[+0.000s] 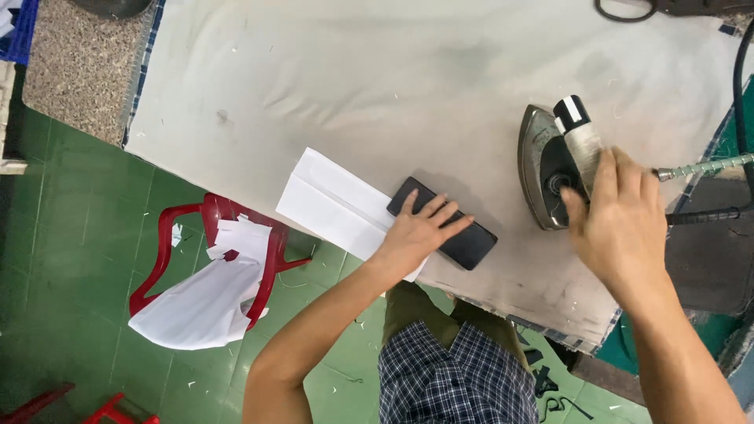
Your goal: The person irons white fabric pieces on a work table using a steam iron. They repeatedly fold the fabric, press it with the iron, and use a black rectangular object to hold the fabric in place while ironing. The person handles multiple pieces sequentially, placing finished items aside.
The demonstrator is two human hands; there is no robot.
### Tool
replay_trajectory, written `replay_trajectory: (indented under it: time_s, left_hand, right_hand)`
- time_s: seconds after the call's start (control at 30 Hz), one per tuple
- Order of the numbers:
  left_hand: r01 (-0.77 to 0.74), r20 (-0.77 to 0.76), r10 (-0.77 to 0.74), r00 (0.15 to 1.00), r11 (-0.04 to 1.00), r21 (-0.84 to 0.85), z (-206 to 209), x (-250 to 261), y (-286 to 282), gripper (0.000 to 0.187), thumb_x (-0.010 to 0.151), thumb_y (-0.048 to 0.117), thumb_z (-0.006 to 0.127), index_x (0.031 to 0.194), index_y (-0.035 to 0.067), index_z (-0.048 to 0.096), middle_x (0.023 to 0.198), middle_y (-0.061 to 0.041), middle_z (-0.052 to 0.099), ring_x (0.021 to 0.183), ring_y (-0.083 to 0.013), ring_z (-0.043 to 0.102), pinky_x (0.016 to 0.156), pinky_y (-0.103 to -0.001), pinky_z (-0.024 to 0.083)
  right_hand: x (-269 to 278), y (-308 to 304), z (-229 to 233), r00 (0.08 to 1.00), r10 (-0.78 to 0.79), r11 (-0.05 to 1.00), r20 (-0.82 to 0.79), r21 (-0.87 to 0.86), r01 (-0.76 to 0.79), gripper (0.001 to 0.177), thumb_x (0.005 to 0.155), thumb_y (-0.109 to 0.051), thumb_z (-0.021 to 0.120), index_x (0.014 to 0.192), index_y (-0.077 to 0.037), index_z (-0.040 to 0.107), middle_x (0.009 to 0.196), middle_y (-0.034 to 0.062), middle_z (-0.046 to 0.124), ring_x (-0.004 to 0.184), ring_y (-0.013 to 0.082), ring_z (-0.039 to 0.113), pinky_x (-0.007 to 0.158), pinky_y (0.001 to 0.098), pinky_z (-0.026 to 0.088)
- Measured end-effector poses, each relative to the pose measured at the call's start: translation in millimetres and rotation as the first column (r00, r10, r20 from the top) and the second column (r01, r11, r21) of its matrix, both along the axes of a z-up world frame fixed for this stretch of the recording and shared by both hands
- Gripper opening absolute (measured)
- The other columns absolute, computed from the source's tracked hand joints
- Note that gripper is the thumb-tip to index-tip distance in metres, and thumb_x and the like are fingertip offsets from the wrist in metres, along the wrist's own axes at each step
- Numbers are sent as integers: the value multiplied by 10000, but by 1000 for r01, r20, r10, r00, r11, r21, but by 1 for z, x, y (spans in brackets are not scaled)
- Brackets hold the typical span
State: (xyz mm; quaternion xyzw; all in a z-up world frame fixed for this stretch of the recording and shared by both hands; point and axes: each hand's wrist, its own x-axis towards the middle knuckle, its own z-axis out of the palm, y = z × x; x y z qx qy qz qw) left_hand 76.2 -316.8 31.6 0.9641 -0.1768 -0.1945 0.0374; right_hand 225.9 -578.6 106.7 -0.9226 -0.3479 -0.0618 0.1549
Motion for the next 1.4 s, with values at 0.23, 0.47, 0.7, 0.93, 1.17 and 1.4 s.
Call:
replay_trajectory:
  time_s: [0.23,0.47,0.7,0.93,1.17,1.4]
  left_hand:
    - [-236,-105,237,966,971,25,23,-1,151,1012,772,-209,566,1604,293,285,1665,-54,280,1549,-283,183,1148,-694,215]
    - [-485,-82,482,872,874,-16,20,-8,304,891,848,85,752,1600,267,309,1649,-76,333,1550,-300,224,1134,-724,221]
    - [-543,-102,546,831,838,58,48,33,403,855,892,169,753,1625,286,328,1649,-150,355,1540,-345,277,1168,-714,224]
    - [-322,280,313,908,947,-16,-27,40,370,435,934,309,693,1330,140,630,1295,-160,619,1254,-343,547,1088,-534,366]
    - [-142,-129,105,986,935,-326,-11,24,235,534,854,312,792,1304,88,613,1217,-140,599,1211,-325,558,1020,-460,446]
    - [-117,-184,90,979,983,-140,-21,27,223,450,758,260,869,1120,70,681,1028,-152,681,1067,-328,658,968,-453,460]
  right_hand:
    - [-43,-1,7,897,-22,940,441,-296,169,499,936,-197,715,1378,30,669,1399,271,630,1135,402,639,1003,483,531]
    - [-70,57,-37,940,9,994,341,-104,28,409,927,-264,764,1259,-51,658,1345,209,635,1255,343,573,1088,494,517]
    - [-112,148,-88,986,-99,994,131,-25,104,250,814,-181,787,1045,-128,706,1118,67,686,1154,257,636,1046,388,490]
    - [-147,168,-102,980,-186,970,69,-147,195,254,838,-264,768,1070,-191,695,1117,13,670,1152,213,626,942,333,494]
    - [-143,165,-97,990,-140,978,-23,-160,135,234,873,-279,735,1090,-207,686,1143,18,660,1176,212,608,937,328,490]
    - [-131,170,-87,991,-83,988,-109,-141,67,322,883,-346,724,1156,-187,664,1191,34,647,1173,214,616,922,329,518]
